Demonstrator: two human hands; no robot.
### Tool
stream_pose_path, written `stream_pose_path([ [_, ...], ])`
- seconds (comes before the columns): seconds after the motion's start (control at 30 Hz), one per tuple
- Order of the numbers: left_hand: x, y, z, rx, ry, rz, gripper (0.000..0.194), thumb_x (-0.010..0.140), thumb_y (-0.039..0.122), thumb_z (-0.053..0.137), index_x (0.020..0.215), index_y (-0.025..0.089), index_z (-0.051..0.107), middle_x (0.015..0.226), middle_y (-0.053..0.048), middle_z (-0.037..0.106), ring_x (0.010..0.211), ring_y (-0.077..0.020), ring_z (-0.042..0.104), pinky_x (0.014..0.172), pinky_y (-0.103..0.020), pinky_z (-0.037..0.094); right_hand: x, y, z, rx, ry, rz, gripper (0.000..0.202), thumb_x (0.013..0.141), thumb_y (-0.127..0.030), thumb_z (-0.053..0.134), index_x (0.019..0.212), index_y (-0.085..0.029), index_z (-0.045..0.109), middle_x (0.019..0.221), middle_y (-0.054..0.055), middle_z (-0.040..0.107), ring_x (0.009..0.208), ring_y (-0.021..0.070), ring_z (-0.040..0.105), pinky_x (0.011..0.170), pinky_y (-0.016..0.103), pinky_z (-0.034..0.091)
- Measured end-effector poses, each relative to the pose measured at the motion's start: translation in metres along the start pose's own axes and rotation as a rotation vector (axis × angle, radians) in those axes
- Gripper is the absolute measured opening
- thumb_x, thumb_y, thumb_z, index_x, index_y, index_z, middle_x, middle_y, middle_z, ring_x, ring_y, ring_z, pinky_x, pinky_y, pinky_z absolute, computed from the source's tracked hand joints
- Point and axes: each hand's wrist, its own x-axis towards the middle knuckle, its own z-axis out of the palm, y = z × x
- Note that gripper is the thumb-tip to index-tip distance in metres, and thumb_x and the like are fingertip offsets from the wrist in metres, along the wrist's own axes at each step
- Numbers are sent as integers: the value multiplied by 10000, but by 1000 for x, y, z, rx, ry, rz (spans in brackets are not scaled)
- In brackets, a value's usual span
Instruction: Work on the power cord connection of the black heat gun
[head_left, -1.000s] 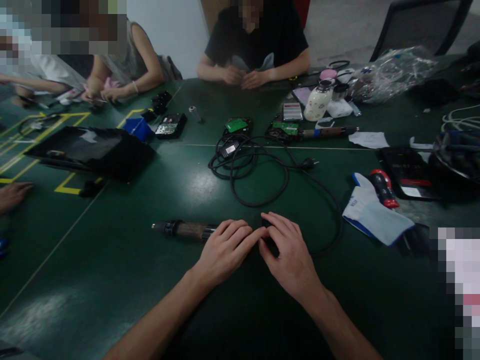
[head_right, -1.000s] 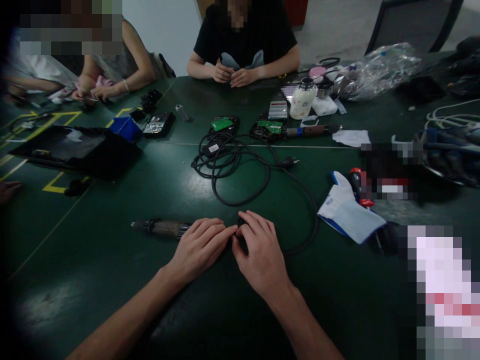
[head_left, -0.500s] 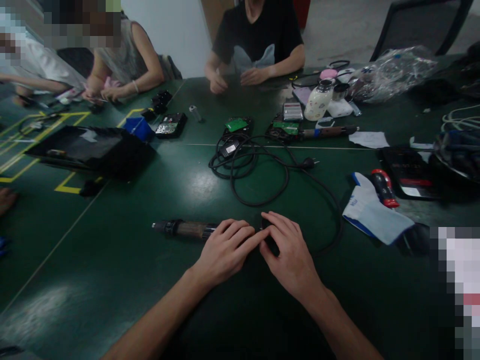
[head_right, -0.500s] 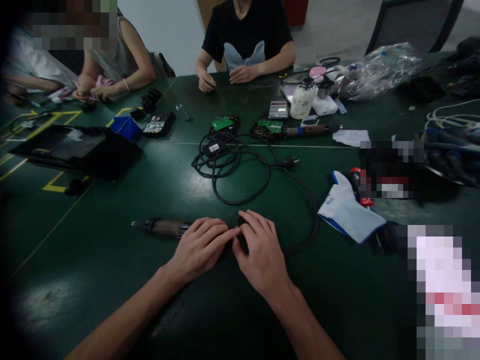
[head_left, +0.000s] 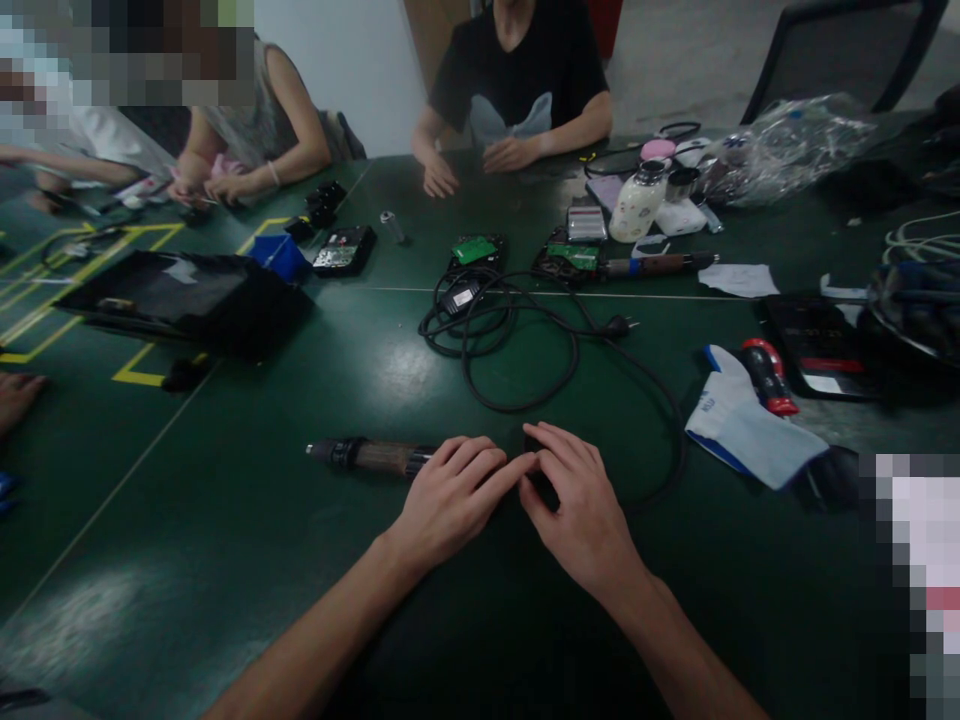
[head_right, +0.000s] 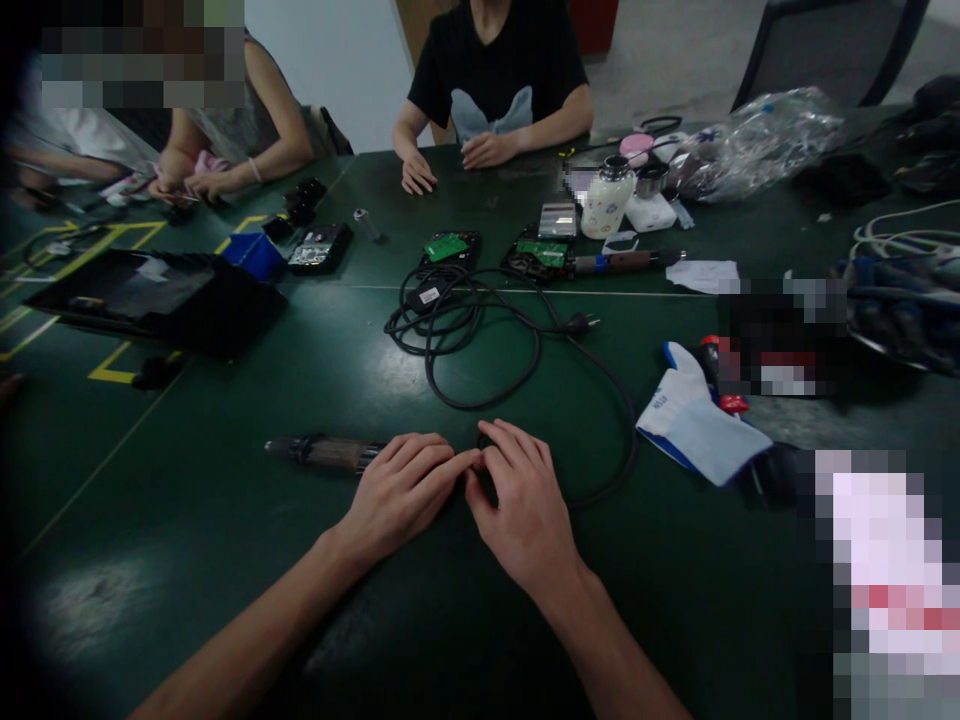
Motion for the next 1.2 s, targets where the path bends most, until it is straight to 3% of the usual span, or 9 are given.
stream_pose_path([
  [0.13,-1,-1,-1,-13,-37,63,512,1031,155,528,1532,251,487,1245,-66,690,1191,-245,606,1024,-439,469,0,-1,0,1,-5,-3,122,975,-130,594,1041,-217,648,1447,99,636,1408,307,527,1143,562,441],
  [0.3,-1,0,-1,-14,-14,1,487,1046,181,543,1525,253,493,1218,-55,697,1146,-228,615,994,-417,479,0,0,1,-8,5,-2,86,983,-159,601,1027,-215,650,1449,101,635,1412,303,525,1148,547,440],
  [0.43,-1,-1,-1,-26,-44,63,508,1028,171,540,1528,251,491,1235,-63,695,1184,-239,611,1011,-428,478,1,0,0,-12,-10,-4,116,964,-138,604,1037,-214,655,1448,98,636,1408,303,529,1137,541,447],
  [0.6,-1,-1,-1,-24,-13,20,518,1050,170,524,1555,261,454,1188,-55,709,1132,-220,630,1011,-412,478,1,0,-1,-7,1,-5,115,976,-151,603,1062,-207,653,1445,102,638,1403,302,530,1140,548,444],
  [0.8,-2,-1,-1,-4,-30,66,511,1032,160,524,1533,251,484,1266,-73,687,1216,-244,611,1029,-430,480,1,-1,0,-3,6,-1,120,970,-136,604,1044,-216,653,1440,96,642,1403,300,533,1139,550,452],
  [1.0,-1,-1,1,18,18,-6,442,1057,190,533,1496,236,515,1186,-65,704,1129,-215,641,984,-389,501,1,-1,0,-2,13,-5,74,981,-160,605,977,-223,642,1439,98,641,1399,310,537,1132,564,457],
  [1.2,0,-1,-2,10,-16,73,488,1044,166,513,1525,244,493,1249,-75,690,1203,-239,613,1022,-421,479,1,-1,-1,-4,1,2,120,972,-142,606,1054,-216,652,1444,95,640,1403,304,533,1142,553,450],
])
